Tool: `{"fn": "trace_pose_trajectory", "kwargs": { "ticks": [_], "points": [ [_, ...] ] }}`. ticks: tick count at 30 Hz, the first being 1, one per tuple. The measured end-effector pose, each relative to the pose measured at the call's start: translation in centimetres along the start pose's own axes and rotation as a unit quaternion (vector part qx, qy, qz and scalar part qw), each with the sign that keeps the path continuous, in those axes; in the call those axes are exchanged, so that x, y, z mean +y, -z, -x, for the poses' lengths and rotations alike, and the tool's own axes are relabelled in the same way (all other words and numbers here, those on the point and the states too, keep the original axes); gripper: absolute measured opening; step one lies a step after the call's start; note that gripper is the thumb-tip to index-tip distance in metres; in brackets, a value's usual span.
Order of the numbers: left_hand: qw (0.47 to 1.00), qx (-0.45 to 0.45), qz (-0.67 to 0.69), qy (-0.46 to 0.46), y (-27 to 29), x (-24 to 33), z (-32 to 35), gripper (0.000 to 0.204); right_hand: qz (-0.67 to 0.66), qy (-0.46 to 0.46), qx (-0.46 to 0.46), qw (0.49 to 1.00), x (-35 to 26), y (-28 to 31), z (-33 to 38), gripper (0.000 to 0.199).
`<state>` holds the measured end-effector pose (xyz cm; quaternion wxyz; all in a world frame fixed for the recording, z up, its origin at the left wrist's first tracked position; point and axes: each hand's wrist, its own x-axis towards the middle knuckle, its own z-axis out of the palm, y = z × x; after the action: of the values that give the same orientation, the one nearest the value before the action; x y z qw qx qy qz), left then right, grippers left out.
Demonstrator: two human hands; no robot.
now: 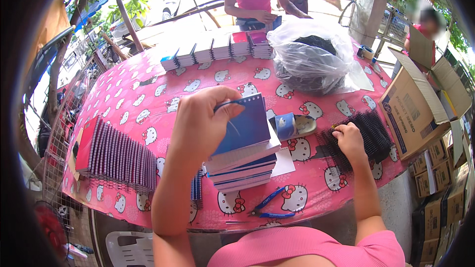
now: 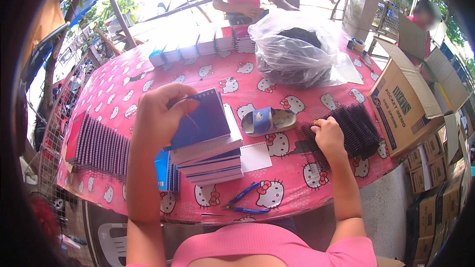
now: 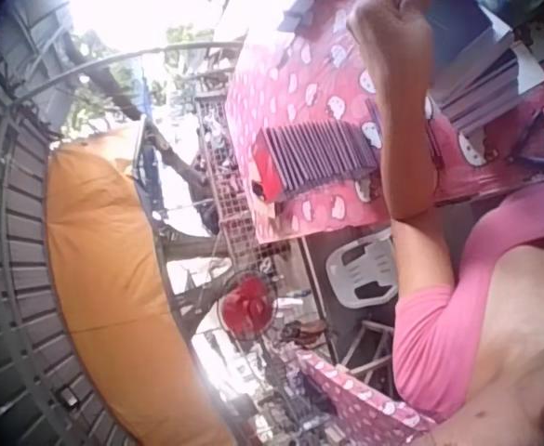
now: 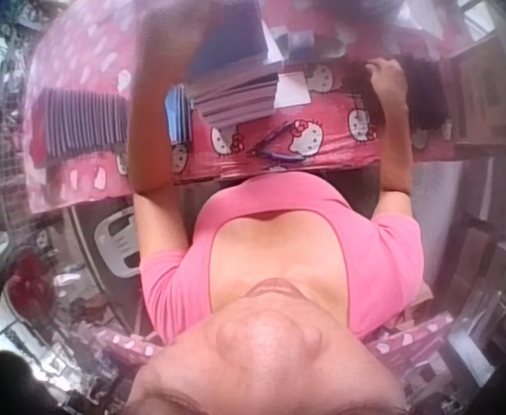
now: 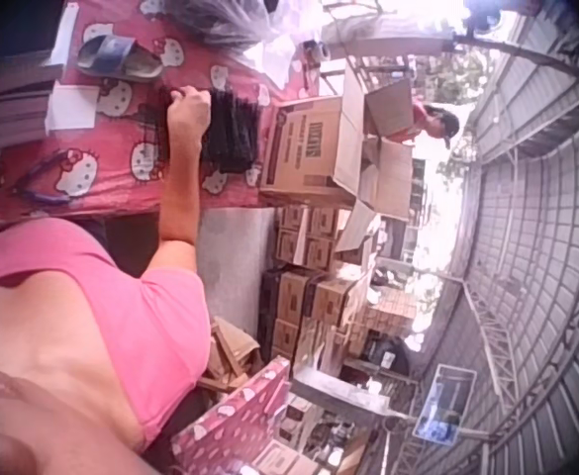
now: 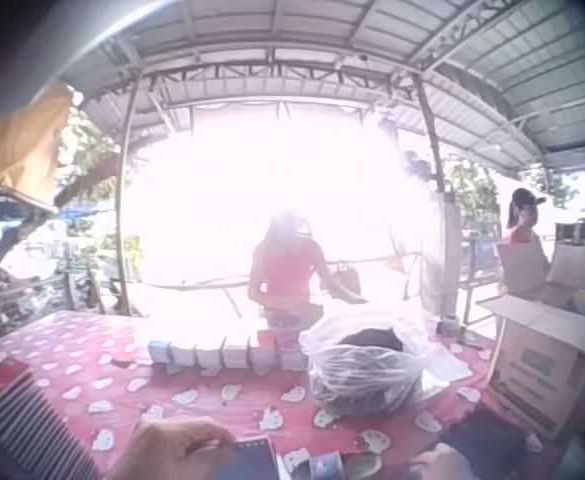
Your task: The person assembles notebooks by threading a spiral wire through the pre-punched holes of a stack of pages and covers, then uses pliers to trim and secure the wire.
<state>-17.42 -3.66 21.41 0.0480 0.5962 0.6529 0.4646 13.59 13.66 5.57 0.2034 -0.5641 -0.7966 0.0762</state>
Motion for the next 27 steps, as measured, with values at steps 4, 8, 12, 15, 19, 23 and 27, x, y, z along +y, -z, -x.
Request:
{"fn": "trace_pose_trajectory", "kwargs": {
  "ticks": [4, 8, 12, 15, 19, 23, 27],
  "points": [
    [0.971, -0.171, -0.05, 0.156, -0.3, -4.0, -3.0, 0.022, -0.012, 0.031, -0.044, 0.998, -1.3, 0.6, 0.0, 0.019],
    [0.975, -0.163, -0.069, 0.138, -1.2, -3.6, -2.4, 0.025, -0.089, 0.078, -0.032, 0.993, -1.2, 1.1, -0.1, 0.014],
    [0.99, -0.114, -0.076, 0.042, -0.4, -2.3, -1.6, 0.025, -0.225, 0.101, -0.078, 0.966, -3.5, 3.3, -0.8, 0.019],
    [0.975, -0.168, -0.005, 0.144, 0.3, -1.1, -1.7, 0.025, -0.345, 0.077, -0.183, 0.918, -6.3, 6.1, -1.3, 0.024],
    [0.978, -0.163, -0.05, 0.124, 0.7, -1.9, -1.9, 0.025, -0.463, 0.113, -0.289, 0.83, -9.5, 7.3, -1.5, 0.024],
    [0.994, -0.094, -0.034, 0.05, 1.9, 0.9, -1.2, 0.022, -0.534, 0.182, -0.259, 0.784, -11.5, 8.3, -1.7, 0.025],
    [0.998, -0.052, -0.026, -0.036, 2.0, 2.9, -0.1, 0.017, -0.544, 0.258, -0.127, 0.788, -14.1, 10.2, -1.6, 0.018]
  ]
}}
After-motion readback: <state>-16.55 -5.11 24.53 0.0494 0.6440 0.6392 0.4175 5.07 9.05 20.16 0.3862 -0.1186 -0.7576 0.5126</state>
